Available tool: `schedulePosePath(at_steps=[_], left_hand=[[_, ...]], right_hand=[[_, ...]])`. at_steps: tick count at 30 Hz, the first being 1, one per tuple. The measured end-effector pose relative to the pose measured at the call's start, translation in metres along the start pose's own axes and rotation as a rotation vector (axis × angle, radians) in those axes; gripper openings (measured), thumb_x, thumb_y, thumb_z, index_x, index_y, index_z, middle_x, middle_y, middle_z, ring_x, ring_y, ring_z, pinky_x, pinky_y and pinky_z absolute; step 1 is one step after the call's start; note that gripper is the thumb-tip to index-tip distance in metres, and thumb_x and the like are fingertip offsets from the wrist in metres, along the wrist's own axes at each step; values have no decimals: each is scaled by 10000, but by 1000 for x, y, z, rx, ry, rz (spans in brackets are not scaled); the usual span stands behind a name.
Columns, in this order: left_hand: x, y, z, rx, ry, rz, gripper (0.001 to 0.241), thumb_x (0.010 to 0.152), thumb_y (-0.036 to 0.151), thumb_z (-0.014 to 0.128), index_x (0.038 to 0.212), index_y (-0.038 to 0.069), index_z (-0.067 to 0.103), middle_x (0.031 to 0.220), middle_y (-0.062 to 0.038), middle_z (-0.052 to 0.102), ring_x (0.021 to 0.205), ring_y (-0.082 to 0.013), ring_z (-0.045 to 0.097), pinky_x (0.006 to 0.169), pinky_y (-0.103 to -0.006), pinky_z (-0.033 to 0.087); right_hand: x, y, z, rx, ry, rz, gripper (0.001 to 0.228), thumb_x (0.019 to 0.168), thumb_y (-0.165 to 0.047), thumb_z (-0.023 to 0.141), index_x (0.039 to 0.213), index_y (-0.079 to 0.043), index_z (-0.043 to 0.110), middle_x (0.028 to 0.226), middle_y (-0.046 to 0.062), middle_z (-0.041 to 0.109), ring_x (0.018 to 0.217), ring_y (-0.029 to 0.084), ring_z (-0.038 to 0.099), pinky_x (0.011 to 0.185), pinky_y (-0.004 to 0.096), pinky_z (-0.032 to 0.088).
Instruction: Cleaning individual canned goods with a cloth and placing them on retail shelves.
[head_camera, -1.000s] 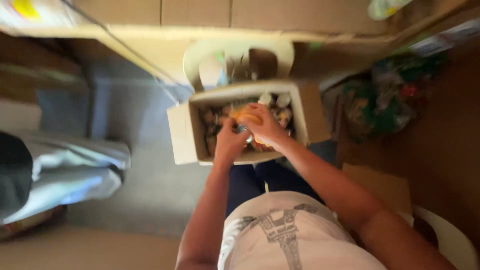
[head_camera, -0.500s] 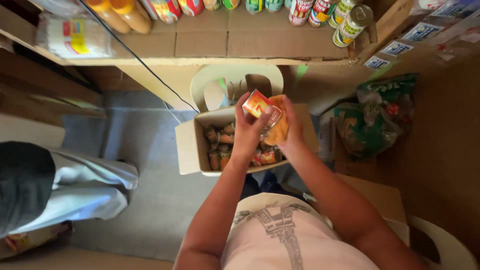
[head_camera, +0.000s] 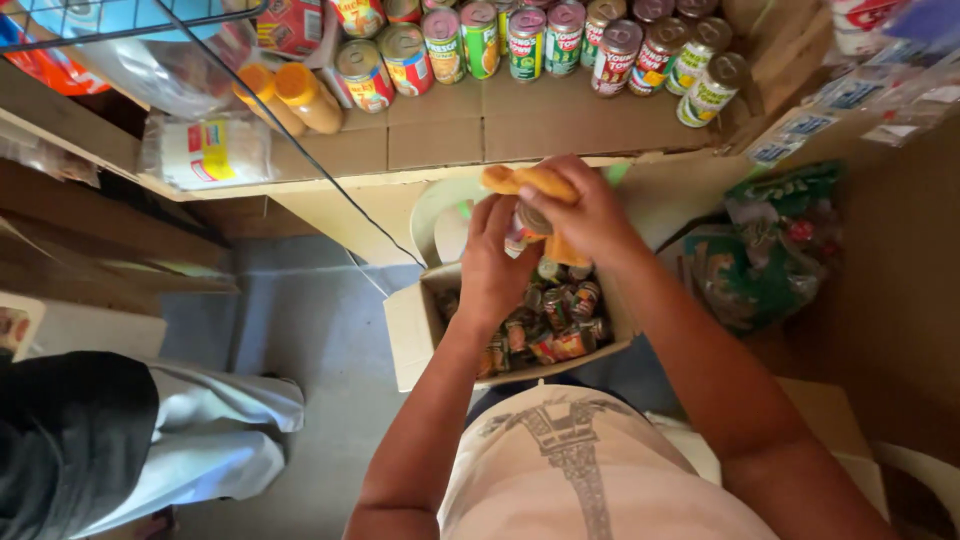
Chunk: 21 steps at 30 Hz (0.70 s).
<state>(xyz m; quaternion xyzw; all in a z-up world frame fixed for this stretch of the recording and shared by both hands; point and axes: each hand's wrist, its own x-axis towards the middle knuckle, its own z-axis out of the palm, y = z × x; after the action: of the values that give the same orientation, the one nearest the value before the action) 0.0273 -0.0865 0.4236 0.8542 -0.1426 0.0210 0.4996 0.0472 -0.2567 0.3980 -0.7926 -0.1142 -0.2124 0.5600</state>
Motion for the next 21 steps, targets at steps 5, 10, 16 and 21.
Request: schedulePosePath(at_steps=[5, 10, 16, 21], left_hand=[[9, 9, -28, -181, 52, 292, 658, 758, 47, 852, 1352, 65, 572, 1281, -167, 630, 1146, -346, 642, 924, -405, 552], [22, -8, -28, -214, 92, 1, 676, 764, 82, 835, 1377, 85, 550, 1167, -139, 693, 1006, -296, 700, 865, -386, 565], [52, -56, -25, -358, 175, 29, 619, 798, 88, 836, 1310, 62, 489, 1115, -112, 727, 1022, -224, 707, 876, -351, 567], [107, -73, -44, -391, 275, 19, 625, 770, 57, 859, 1294, 48, 520, 1127, -98, 636, 891, -229, 608, 758, -364, 543]], right_hand=[[17, 2, -5, 565, 224, 549, 320, 1077, -328, 638, 1098, -17, 712, 1032, 45, 714, 936, 152, 656, 834, 337, 555], [19, -61, 19, -143, 44, -265, 296, 1071, -291, 645, 1188, -21, 678, 1159, 98, 646, 1100, 219, 619, 938, 369, 516], [9, -11, 9, 33, 132, 385, 316, 1021, -317, 664, 1199, -59, 707, 1136, 76, 726, 987, 121, 672, 880, 311, 562], [60, -53, -13, -223, -403, 379, 625, 876, -322, 737, 1453, -145, 576, 1282, 78, 705, 1007, 149, 681, 899, 320, 552]])
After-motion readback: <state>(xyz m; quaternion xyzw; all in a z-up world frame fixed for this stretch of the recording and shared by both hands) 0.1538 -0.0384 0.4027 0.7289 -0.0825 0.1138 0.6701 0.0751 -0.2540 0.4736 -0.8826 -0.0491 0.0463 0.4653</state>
